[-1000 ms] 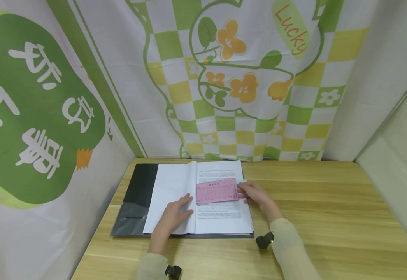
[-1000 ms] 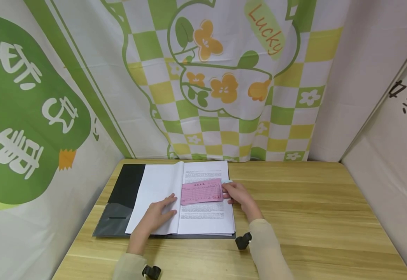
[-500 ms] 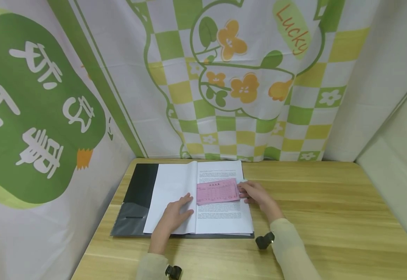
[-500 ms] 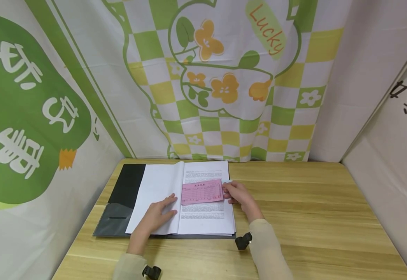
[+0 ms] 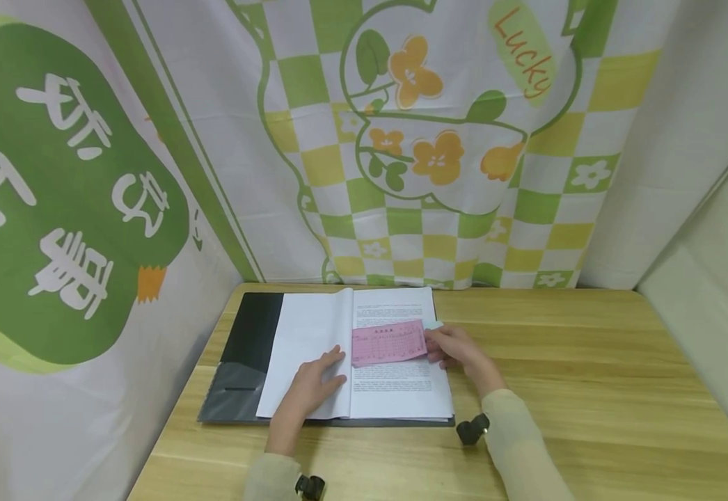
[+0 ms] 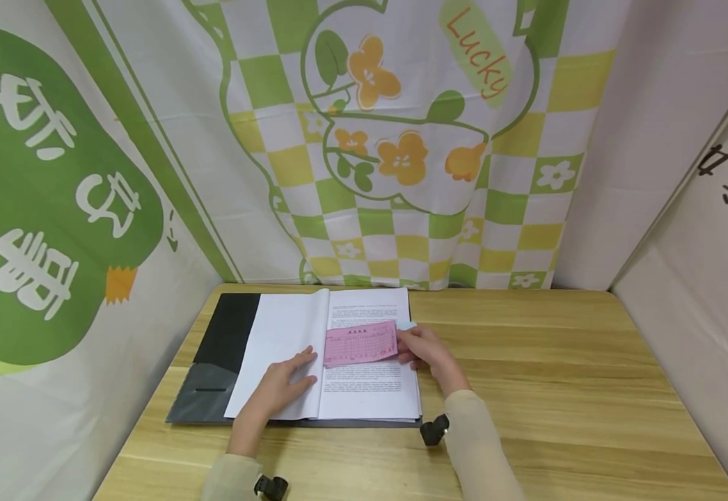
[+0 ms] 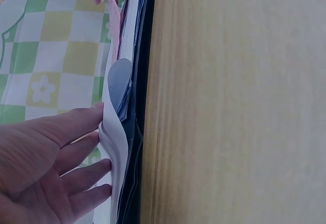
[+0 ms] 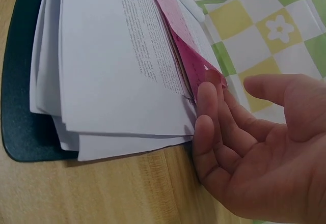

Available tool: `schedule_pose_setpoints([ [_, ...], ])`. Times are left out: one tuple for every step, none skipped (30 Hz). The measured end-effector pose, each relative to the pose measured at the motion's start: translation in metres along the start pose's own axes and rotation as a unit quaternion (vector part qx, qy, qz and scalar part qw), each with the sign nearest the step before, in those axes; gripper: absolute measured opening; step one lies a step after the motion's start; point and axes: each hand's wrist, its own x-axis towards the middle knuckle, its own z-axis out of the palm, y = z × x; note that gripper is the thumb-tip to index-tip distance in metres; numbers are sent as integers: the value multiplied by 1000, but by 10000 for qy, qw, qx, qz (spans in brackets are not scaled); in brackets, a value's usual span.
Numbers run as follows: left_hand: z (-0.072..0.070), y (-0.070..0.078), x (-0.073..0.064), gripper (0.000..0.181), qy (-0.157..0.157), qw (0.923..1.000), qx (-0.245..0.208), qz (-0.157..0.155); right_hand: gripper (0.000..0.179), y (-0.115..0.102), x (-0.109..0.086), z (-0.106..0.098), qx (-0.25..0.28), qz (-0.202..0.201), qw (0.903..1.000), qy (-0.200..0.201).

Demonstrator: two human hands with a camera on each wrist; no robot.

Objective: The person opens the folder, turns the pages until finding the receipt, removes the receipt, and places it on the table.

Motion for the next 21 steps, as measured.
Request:
schedule_pose_setpoints([
  [0, 0, 0, 51, -6, 10000, -1, 3, 39, -1, -1, 0, -66, 14, 10000, -5],
  [-1, 0, 0, 51, -9, 10000, 0, 14, 39, -1, -1, 0, -121, 24, 9999, -10],
  [-1, 0, 1, 51, -4, 10000, 11, 51, 39, -2, -1, 0, -191, 39, 9998, -9],
  [-1, 0, 1, 51, 4, 10000, 24, 95, 38, -2, -1, 0, -251, 50, 9997, -2],
  [-1, 0, 1, 50, 11, 9999, 39, 135, 37, -2, -1, 0, -324, 54, 9995, 5],
  [-1, 0, 2, 51, 5, 9999, 49, 149, 36, -2, 0, 0, -378, 58, 9993, 10],
  [-2, 0, 2, 50, 18, 9998, 64, 185, 35, -2, 0, 0, -418, 61, 9991, 26],
  [-2, 0, 3, 50, 23, 9998, 72, 195, 33, -2, 1, 0, -444, 64, 9990, 34],
  [-2, 1, 3, 50, 40, 9998, 72, 200, 32, -2, 1, 0, -499, 54, 9987, 30],
  [-1, 1, 3, 50, 38, 9998, 72, 162, 31, -2, 2, 0, -534, 34, 9986, 26],
  [-1, 1, 3, 50, 39, 9999, 67, 139, 31, -2, 2, 0, -557, 21, 9984, 31],
  [-1, 1, 3, 50, 35, 9999, 61, 106, 30, -2, 2, 0, -556, 16, 9984, 39],
  [-1, 1, 3, 50, 46, 9999, 54, 96, 29, -3, 2, 0, -559, 12, 9984, 53],
  [-1, 2, 3, 50, 34, 10000, 42, 60, 29, -2, 2, 0, -571, 6, 9983, 68],
  [-1, 2, 3, 50, 35, 10000, 30, 50, 29, -2, 2, 1, -573, -1, 9983, 89],
  [-1, 1, 2, 50, 29, 10000, 25, 39, 29, -2, 2, 1, -571, 6, 9983, 126],
  [-1, 1, 2, 50, 37, 10000, 21, 59, 29, -1, 3, 2, -572, 10, 9982, 156],
  [0, 1, 1, 50, 38, 10000, 18, 66, 29, -1, 3, 2, -593, 1, 9981, 179],
  [0, 1, 1, 50, 25, 10000, 0, 53, 29, 0, 3, 3, -611, 8, 9979, 212],
  [0, 0, 1, 50, 8, 10000, -14, 40, 30, 1, 3, 4, -631, 11, 9977, 246],
  [1, 0, 0, 51, -1, 10000, -24, 33, 30, 2, 4, 5, -642, -10, 9976, 268],
])
